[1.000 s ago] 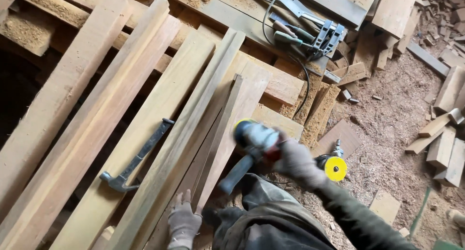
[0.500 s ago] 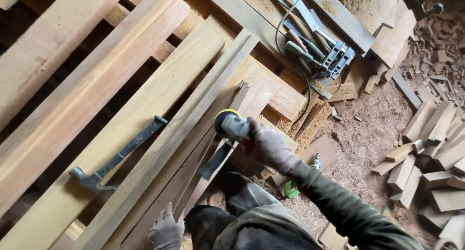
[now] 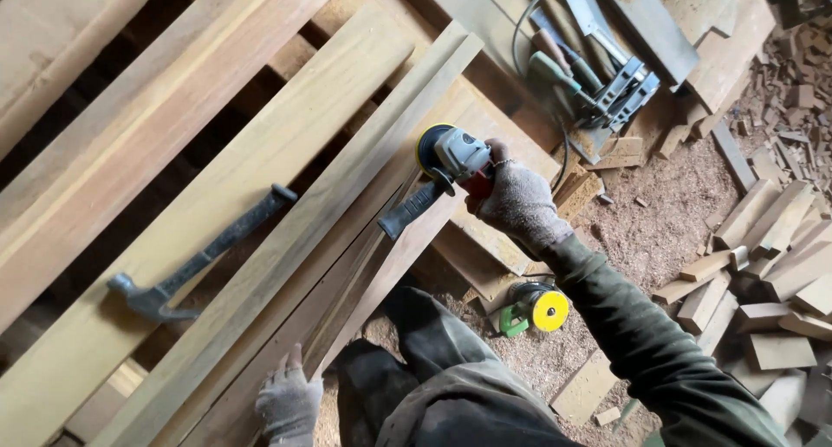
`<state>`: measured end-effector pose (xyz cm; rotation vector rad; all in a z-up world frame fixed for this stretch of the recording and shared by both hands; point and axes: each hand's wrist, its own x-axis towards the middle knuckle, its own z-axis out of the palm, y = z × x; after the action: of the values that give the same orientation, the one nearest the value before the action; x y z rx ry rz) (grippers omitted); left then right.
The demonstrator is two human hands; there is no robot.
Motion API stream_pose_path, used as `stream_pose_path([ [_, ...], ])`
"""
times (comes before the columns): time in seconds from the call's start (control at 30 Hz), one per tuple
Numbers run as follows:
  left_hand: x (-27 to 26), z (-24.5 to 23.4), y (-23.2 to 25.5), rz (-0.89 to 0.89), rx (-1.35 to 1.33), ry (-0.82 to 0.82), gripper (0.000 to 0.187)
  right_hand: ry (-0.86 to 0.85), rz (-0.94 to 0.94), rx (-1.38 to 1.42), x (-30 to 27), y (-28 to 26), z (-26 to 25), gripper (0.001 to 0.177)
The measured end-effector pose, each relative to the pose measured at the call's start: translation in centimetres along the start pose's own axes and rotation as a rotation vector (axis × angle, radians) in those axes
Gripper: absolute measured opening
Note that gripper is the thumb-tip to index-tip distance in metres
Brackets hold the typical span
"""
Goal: Using a handheld power sander to smooth the edges and surfaces of wooden planks in a workshop.
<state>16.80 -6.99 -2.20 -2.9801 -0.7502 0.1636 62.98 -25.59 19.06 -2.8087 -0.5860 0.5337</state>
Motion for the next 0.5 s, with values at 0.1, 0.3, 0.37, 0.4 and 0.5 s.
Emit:
stream_pose_path([
  [0.1,0.6,-1.6,0.3,-0.008,-0.110,0.071,0.071,-0.077,-0.002,-0.073,-2.5,-1.9,1.5,0.074],
  [0.3,1.1,-1.3,1.0,-0.041,-0.161,0.027,0.065,-0.068,-0.145,-0.074,-9.5,-6.6,5.0,0.065],
  [0.37,1.4,-1.8,1.3,-0.071,-0.182,0.079,0.078,-0.140,-0.158,-0.052,-11.7,-8.2,6.9,0.072],
  [0.4,1.1,-2.0,1.3,-0.072,-0.188,0.083,0.078,-0.135,-0.159,-0.058,-13.2,-8.9,7.8,0.072],
  [0.5,0.0,-2.1,1.0,-0.156,-0.245,0.253,0.097,-0.253,-0.154,-0.243,-16.6,-11.1,9.7,0.074],
])
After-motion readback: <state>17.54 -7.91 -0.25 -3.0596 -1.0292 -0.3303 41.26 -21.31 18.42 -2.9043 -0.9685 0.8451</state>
